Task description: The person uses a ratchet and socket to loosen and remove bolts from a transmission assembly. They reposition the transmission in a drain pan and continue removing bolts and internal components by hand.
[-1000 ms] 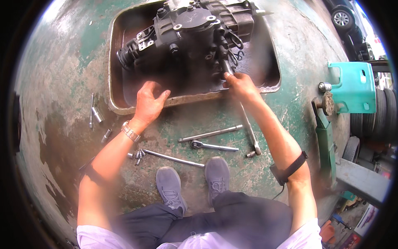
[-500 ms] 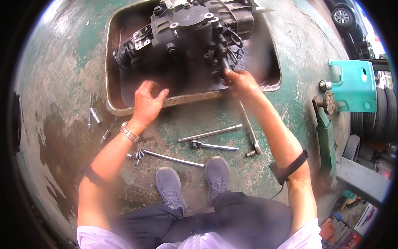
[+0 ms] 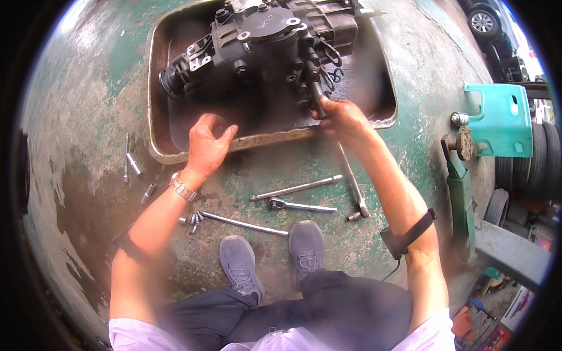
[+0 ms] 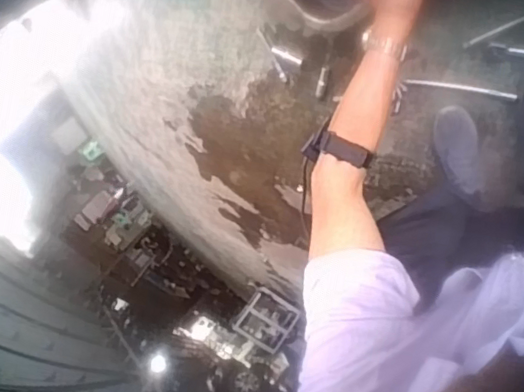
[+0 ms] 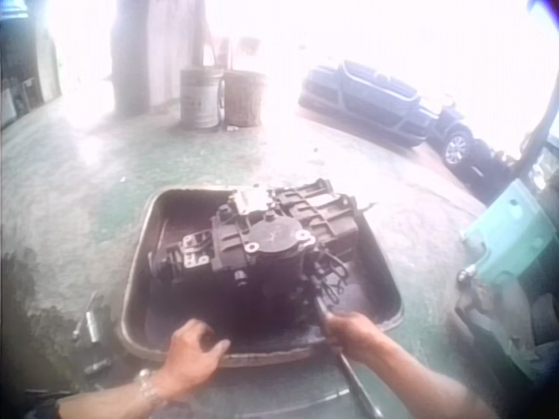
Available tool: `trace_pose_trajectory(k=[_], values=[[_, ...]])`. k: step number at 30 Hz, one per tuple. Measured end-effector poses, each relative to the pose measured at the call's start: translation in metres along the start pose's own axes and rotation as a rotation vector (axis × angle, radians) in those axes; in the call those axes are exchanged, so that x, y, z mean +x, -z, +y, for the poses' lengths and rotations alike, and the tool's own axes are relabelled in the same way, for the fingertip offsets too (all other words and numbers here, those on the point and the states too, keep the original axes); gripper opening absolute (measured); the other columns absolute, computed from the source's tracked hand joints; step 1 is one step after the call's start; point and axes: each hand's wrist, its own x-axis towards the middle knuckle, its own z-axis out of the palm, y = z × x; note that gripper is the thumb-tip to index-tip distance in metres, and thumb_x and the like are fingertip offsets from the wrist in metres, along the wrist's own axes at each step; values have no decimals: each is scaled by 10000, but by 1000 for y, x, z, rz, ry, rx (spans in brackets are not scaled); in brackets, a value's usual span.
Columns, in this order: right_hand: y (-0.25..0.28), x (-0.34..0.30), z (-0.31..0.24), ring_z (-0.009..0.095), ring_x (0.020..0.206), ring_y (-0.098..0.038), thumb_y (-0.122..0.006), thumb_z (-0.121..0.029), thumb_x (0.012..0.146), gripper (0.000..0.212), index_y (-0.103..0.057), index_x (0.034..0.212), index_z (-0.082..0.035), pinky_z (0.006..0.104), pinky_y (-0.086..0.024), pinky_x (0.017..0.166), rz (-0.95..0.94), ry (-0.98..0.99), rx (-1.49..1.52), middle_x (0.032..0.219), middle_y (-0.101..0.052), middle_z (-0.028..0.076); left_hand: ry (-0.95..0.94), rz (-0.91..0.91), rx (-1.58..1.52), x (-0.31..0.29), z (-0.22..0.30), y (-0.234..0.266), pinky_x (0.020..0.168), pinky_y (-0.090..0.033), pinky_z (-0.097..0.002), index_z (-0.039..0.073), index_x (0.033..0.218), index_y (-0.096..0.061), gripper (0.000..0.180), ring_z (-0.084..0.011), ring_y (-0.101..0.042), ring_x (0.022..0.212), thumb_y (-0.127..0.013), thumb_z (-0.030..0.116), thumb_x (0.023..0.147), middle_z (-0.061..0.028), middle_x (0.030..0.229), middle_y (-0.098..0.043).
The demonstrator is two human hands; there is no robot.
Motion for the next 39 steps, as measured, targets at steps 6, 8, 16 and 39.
trace_pose_trajectory(k=[6, 8, 16, 39], values=[[-9, -3, -3, 68, 593, -450, -574, -323, 944, 264, -571, 1027, -72, 212, -361, 484, 138, 27, -225, 847, -632, 43, -5, 12, -11, 0, -2, -1, 670, -473, -366, -31, 857, -612, 257, -300, -599, 738, -746, 167, 764, -163, 822, -614], [-15, -1, -1, 70, 588, -448, -583, -334, 935, 305, -567, 1059, -56, 219, -366, 489, 206, 81, -382, 854, -634, 46, -12, 21, -32, 0, -2, -2, 666, -473, -364, -30, 861, -614, 254, -296, -600, 733, -745, 167, 767, -163, 824, -616], [-1, -20, 4, 108, 644, -509, -570, -292, 943, 298, -546, 1086, -32, 255, -426, 556, -120, 72, 132, 910, -619, 87, 14, 9, -10, 1, -3, 0, 676, -473, -367, -31, 866, -614, 269, -300, -602, 751, -749, 178, 766, -163, 831, -619], [34, -40, 22, 184, 776, -672, -702, -157, 801, 157, -653, 937, -96, 350, -554, 708, -18, 406, 579, 920, -695, 64, 21, -6, 27, 0, -6, -3, 677, -470, -393, -30, 865, -604, 268, -329, -589, 760, -742, 174, 759, -174, 831, -598]])
